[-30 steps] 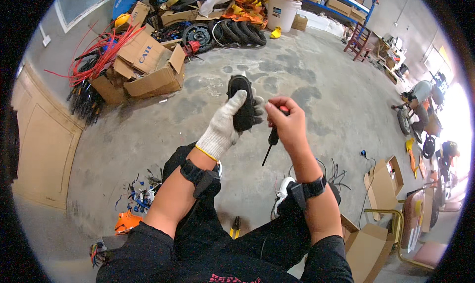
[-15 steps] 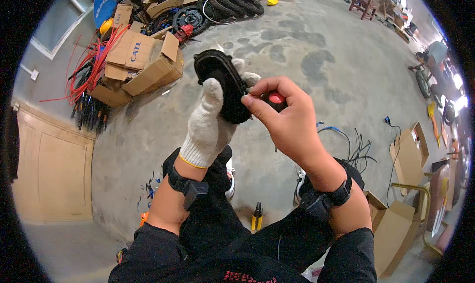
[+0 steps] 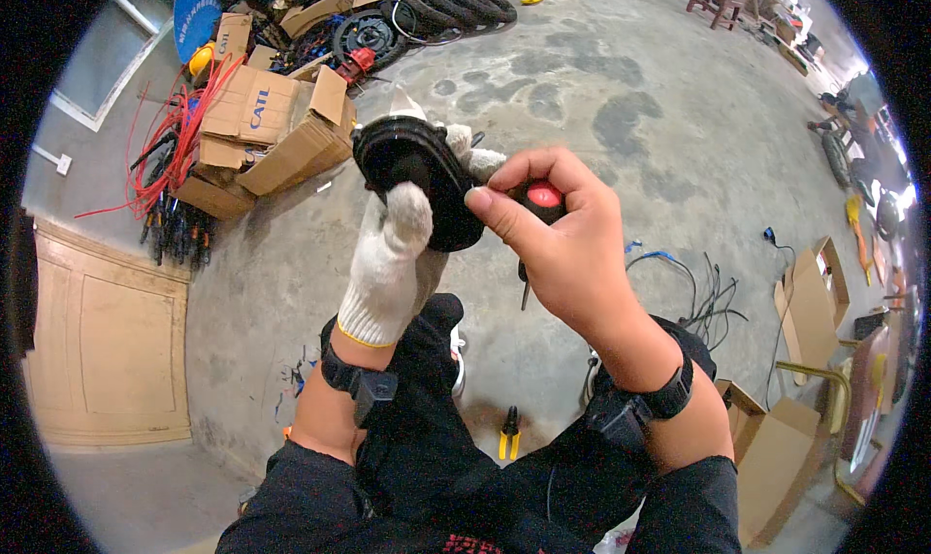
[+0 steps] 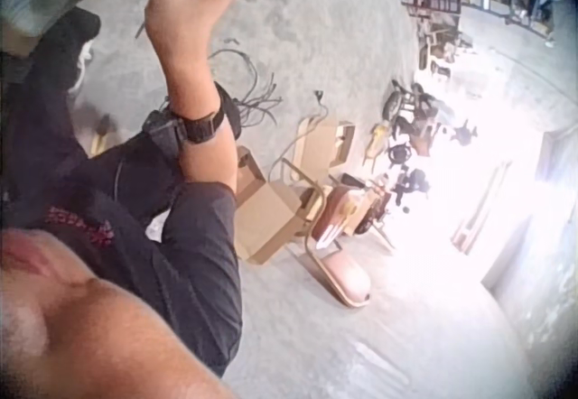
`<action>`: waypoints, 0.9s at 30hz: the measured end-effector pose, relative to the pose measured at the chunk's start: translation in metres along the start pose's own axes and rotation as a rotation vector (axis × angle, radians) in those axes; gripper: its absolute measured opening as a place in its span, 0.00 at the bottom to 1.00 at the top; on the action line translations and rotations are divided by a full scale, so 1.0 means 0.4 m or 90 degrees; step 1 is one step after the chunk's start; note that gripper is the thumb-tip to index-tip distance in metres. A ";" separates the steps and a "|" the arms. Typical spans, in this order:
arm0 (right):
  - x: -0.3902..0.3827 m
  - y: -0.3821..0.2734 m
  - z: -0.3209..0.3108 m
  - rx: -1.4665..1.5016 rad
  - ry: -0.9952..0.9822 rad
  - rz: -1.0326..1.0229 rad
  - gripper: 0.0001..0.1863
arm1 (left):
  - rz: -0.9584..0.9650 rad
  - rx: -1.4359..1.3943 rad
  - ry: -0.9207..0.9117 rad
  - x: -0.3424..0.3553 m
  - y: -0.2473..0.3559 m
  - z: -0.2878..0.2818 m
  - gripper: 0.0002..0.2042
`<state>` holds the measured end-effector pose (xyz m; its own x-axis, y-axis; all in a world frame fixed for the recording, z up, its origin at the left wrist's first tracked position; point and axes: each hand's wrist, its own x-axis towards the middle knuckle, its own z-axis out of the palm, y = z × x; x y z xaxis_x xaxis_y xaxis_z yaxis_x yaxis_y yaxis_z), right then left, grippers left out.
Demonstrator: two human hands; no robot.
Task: Using a screwdriver to disassemble a plastic housing and using wire strippers on a wiring harness.
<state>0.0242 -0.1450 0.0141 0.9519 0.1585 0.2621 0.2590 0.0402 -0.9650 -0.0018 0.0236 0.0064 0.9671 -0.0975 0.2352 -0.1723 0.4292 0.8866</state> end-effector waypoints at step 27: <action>-0.009 -0.005 -0.031 0.079 -0.121 0.125 0.17 | -0.039 -0.015 -0.043 -0.037 0.013 0.018 0.30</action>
<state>0.0225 -0.1579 0.0151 0.9312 0.3563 0.0772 0.0403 0.1098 -0.9931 -0.0185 0.0210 0.0105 0.9609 -0.1841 0.2070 -0.1074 0.4412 0.8910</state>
